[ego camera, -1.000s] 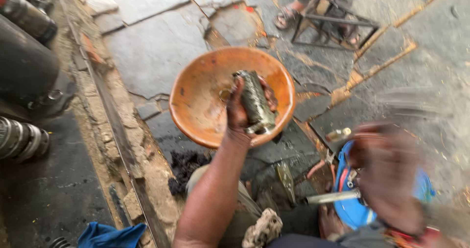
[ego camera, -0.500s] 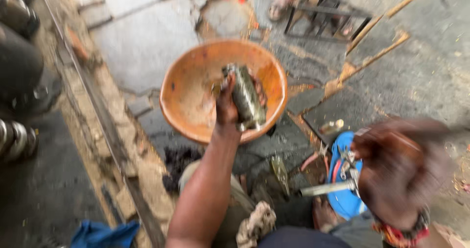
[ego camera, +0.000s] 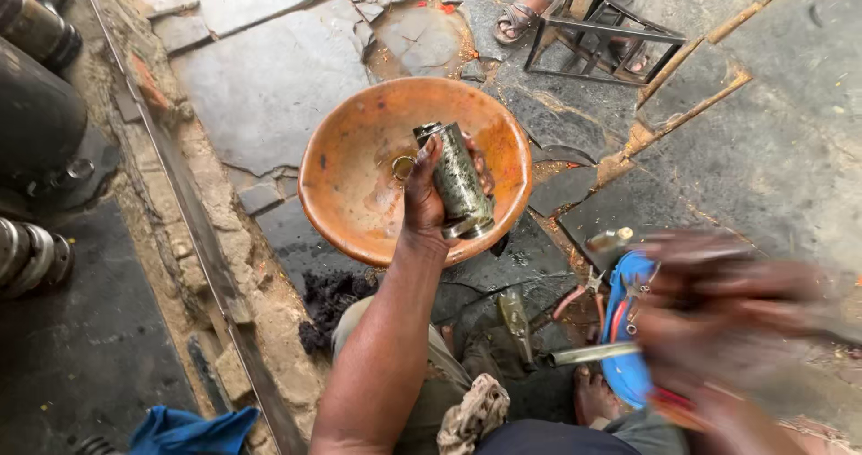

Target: The person pours oil from a plastic bottle into a cylindrical metal component, then uses a hammer to strike the part repeatedly while holding it over a basin. The person rotates the part to hit different sides.

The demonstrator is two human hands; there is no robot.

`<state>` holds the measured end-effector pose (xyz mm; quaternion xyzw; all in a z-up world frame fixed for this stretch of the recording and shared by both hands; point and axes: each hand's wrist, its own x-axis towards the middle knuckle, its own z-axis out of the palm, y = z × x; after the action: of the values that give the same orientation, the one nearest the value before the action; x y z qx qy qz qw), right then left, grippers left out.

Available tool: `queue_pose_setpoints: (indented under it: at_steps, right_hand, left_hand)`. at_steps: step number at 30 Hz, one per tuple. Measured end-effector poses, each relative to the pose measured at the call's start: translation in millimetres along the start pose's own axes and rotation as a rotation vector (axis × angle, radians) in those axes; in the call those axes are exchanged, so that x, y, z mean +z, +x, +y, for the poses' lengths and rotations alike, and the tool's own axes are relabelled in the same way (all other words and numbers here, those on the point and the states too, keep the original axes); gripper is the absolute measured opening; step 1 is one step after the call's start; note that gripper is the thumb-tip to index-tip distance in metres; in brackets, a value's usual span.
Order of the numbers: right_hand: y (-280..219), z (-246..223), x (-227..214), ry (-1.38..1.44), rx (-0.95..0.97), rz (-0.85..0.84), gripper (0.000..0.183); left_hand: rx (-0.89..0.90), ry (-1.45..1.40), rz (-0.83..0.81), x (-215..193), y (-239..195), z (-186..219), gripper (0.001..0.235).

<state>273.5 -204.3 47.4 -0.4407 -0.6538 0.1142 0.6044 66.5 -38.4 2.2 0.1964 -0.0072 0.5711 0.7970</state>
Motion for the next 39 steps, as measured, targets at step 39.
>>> queue_pose_setpoints:
  at_steps: [39]
  right_hand:
    - [-28,26,-25,-0.041,0.147,-0.080,0.019]
  left_hand:
    - [-0.107,-0.061,-0.169,-3,0,-7,0.056]
